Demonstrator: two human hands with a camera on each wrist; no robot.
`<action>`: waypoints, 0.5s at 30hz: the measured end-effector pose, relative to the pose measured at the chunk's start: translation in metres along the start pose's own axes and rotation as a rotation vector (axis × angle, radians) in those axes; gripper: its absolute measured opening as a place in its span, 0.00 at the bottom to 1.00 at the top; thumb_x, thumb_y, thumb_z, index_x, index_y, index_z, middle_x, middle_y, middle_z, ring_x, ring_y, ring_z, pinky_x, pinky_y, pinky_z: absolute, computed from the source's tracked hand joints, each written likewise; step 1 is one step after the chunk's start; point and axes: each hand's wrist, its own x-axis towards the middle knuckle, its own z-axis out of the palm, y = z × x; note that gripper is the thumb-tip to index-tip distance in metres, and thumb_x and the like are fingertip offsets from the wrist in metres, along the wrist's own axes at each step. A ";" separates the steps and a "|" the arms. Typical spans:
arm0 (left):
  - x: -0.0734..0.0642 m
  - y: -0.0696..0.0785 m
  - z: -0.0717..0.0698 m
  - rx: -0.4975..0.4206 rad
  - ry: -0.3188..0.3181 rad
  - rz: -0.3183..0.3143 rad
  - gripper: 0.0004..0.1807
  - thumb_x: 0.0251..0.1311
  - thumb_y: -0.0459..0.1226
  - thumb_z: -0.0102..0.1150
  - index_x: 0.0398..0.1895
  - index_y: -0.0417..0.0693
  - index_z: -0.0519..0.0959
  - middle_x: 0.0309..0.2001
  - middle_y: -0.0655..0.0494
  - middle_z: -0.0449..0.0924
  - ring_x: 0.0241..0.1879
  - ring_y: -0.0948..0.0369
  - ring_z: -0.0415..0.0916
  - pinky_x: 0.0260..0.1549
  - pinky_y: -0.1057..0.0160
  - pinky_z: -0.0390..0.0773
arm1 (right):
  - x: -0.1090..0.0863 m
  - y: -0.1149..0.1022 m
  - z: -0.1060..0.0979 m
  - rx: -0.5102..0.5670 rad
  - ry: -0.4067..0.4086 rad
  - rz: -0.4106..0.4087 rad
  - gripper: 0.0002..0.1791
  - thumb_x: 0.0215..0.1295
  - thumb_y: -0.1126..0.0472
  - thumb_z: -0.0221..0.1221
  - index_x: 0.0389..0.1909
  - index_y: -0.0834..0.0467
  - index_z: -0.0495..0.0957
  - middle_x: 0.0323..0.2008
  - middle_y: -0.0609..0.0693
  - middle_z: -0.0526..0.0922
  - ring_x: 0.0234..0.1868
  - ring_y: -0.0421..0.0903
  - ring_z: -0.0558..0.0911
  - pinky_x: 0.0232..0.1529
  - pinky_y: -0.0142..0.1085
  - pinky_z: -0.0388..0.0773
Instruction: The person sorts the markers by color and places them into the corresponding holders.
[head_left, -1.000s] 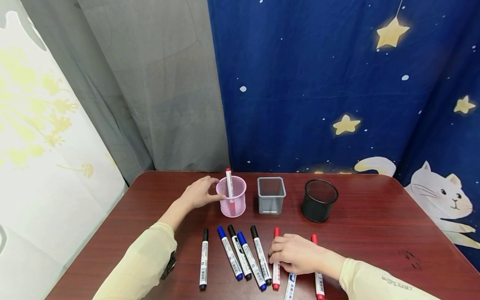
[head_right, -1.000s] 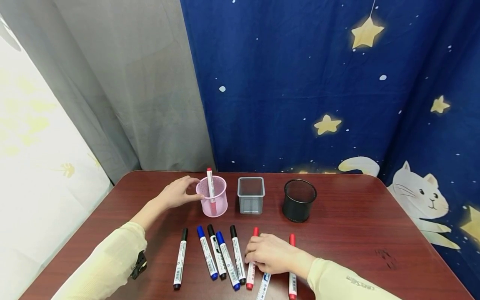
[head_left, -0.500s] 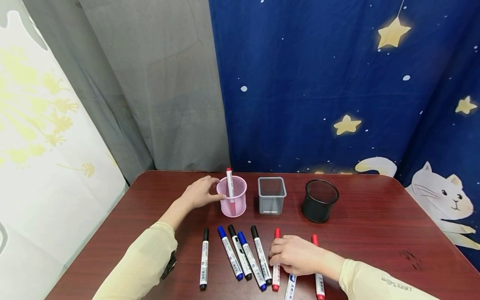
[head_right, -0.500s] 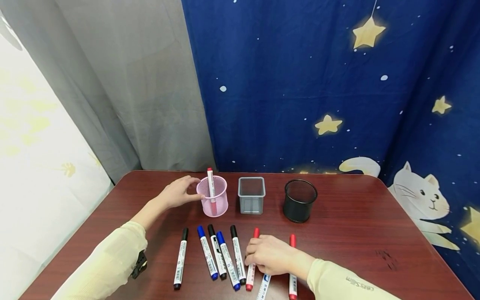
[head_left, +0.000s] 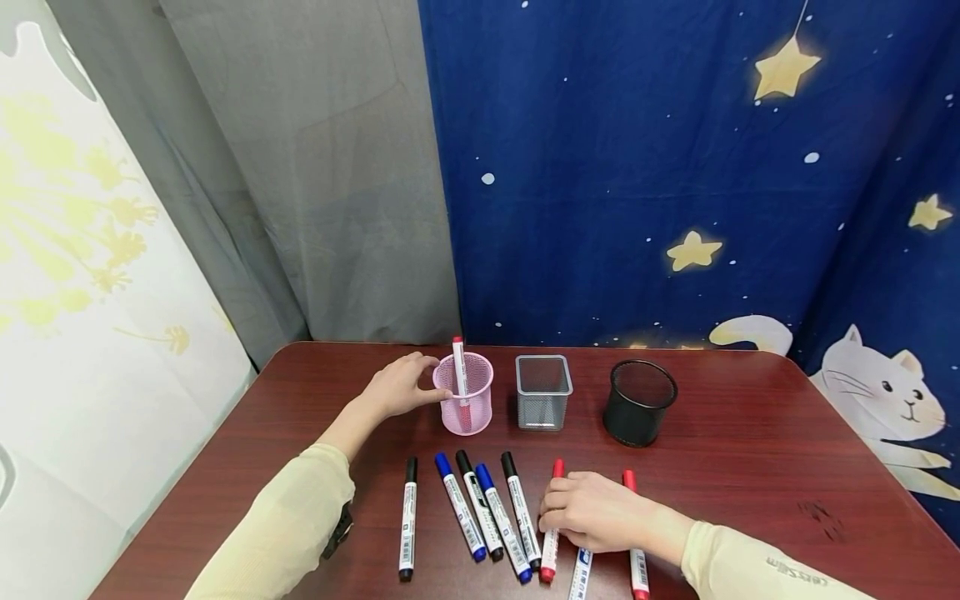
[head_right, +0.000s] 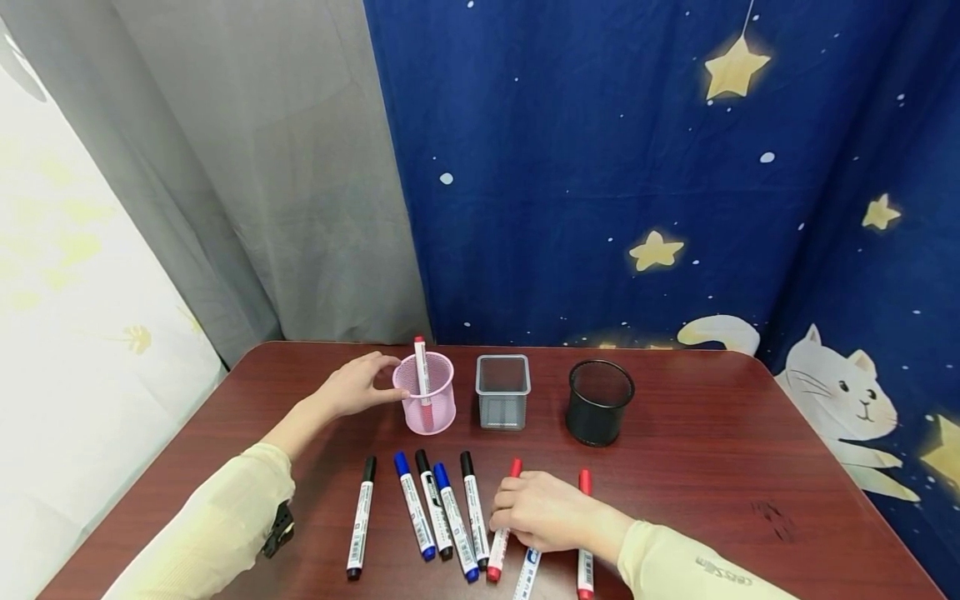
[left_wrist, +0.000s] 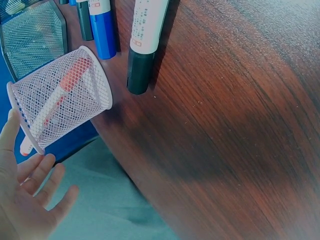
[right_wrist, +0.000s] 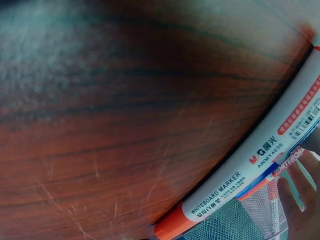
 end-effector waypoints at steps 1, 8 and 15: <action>0.000 0.000 0.000 0.001 0.001 0.003 0.40 0.43 0.65 0.52 0.47 0.41 0.74 0.39 0.48 0.73 0.42 0.52 0.71 0.38 0.50 0.70 | 0.000 0.000 -0.001 0.000 0.009 -0.006 0.12 0.45 0.62 0.61 0.34 0.47 0.78 0.34 0.37 0.74 0.38 0.37 0.71 0.38 0.29 0.67; -0.001 0.003 -0.001 0.014 -0.021 -0.044 0.34 0.44 0.57 0.60 0.49 0.42 0.73 0.41 0.49 0.73 0.44 0.53 0.70 0.40 0.51 0.70 | 0.000 0.001 -0.007 0.015 0.039 -0.003 0.13 0.45 0.63 0.61 0.35 0.48 0.77 0.35 0.38 0.74 0.39 0.37 0.70 0.39 0.28 0.67; 0.000 0.004 -0.001 0.026 -0.032 -0.061 0.34 0.44 0.58 0.60 0.50 0.44 0.73 0.41 0.51 0.73 0.44 0.54 0.70 0.41 0.52 0.70 | 0.001 0.003 -0.013 0.034 0.063 0.038 0.13 0.47 0.63 0.61 0.37 0.49 0.77 0.37 0.37 0.73 0.40 0.36 0.70 0.36 0.28 0.67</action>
